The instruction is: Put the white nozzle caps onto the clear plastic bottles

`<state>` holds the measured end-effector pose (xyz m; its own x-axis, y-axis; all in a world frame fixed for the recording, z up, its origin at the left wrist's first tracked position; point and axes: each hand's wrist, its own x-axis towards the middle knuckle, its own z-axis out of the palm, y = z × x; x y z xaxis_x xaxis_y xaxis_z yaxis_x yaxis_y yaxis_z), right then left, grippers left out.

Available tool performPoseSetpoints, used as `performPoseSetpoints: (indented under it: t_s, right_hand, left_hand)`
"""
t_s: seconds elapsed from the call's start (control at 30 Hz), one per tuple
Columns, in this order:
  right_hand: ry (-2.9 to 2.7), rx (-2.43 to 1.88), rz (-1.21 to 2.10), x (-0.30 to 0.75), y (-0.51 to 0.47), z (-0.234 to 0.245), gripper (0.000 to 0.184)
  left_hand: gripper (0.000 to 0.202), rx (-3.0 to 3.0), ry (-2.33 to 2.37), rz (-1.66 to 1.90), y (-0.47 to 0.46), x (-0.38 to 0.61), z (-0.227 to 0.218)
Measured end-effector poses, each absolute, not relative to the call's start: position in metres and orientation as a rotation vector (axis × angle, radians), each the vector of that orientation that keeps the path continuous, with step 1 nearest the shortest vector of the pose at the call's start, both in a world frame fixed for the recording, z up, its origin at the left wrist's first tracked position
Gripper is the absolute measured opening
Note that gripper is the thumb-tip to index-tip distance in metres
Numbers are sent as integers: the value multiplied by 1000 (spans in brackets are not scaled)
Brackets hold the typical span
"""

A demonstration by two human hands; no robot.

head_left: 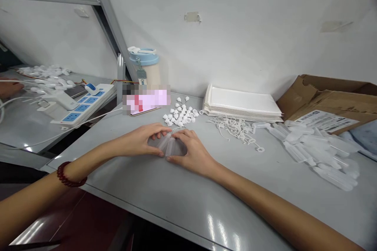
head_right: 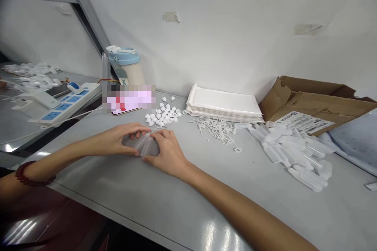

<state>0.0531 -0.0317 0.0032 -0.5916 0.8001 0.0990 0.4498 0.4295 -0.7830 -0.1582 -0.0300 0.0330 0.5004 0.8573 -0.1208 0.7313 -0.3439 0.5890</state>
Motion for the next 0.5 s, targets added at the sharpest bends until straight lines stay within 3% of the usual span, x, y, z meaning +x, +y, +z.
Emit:
performPoseSetpoints:
  t_s: [0.5]
  right_hand:
    - [-2283,-1093,868,50,-33,-2,63]
  left_hand:
    - [71,2172,1366,179,-31,-158,38]
